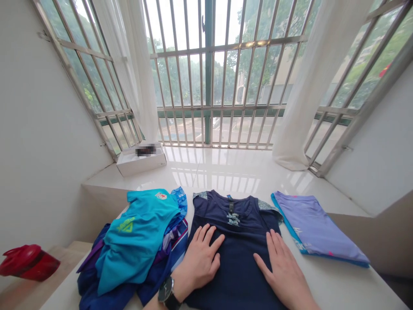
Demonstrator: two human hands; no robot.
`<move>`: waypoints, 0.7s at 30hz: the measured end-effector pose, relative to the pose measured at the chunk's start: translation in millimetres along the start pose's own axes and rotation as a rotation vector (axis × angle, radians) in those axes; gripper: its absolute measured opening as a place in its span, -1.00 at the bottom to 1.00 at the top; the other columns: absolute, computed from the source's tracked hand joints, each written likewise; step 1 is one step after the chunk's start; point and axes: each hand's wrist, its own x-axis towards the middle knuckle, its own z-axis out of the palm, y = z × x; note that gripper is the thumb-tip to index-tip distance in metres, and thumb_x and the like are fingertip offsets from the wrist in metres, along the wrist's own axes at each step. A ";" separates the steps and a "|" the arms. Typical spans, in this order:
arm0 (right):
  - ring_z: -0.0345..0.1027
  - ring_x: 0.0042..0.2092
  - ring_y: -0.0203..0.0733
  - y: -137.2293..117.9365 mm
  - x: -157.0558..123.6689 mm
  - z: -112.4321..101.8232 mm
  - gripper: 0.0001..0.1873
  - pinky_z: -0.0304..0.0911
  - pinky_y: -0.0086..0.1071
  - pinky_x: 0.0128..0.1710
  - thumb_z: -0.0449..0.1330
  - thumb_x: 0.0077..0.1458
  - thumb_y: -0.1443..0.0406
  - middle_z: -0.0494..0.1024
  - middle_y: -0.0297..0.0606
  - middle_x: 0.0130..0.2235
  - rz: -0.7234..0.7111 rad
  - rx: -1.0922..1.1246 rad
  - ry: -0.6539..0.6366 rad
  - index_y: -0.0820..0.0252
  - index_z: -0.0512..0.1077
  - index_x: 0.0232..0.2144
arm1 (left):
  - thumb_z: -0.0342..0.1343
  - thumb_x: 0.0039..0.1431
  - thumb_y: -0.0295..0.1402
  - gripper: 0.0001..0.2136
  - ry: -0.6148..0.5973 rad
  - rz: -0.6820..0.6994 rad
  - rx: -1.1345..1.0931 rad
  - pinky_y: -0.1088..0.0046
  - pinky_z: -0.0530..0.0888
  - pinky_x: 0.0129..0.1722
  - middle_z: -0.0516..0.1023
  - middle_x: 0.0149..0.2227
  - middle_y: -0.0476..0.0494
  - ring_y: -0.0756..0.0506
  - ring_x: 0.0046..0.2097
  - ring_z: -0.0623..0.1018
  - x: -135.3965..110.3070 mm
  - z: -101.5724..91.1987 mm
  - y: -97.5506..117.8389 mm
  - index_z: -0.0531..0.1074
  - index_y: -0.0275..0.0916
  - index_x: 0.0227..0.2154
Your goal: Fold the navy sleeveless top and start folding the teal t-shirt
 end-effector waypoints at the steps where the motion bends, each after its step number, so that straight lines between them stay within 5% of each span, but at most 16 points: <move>1: 0.00 0.37 0.16 0.0 0.1 -0.2 -0.05 0.05 0.02 0.32 -0.14 0.20 -0.20 0.13 0.11 0.36 0.000 0.003 -0.006 0.47 0.18 0.30 | -0.11 0.38 -0.17 -0.50 -0.008 0.005 0.001 0.02 0.02 0.37 0.07 0.41 -0.05 -0.26 0.40 0.05 -0.7 0.2 0.5 0.09 0.09 0.35; 7: -0.01 0.38 0.14 -0.3 2.0 -3.2 -0.11 0.02 0.02 0.33 -0.12 0.21 -0.17 0.14 0.07 0.37 0.019 0.028 -0.037 0.39 0.17 0.31 | -0.13 0.37 -0.11 -0.43 -0.027 0.017 0.047 -0.12 -0.05 0.35 -0.07 0.45 -0.15 -0.36 0.43 -0.06 -4.0 3.5 6.3 0.00 -0.04 0.39; 21: -0.01 0.38 0.11 5.6 5.5 -2.4 -0.10 0.01 -0.02 0.35 -0.10 0.21 -0.16 0.15 0.09 0.36 0.017 0.010 -0.067 0.45 0.19 0.29 | -0.27 0.36 0.08 -0.34 0.002 -0.065 0.000 -0.07 -0.06 0.36 -0.10 0.44 -0.24 -0.38 0.43 -0.08 -5.9 3.4 8.1 -0.01 -0.16 0.40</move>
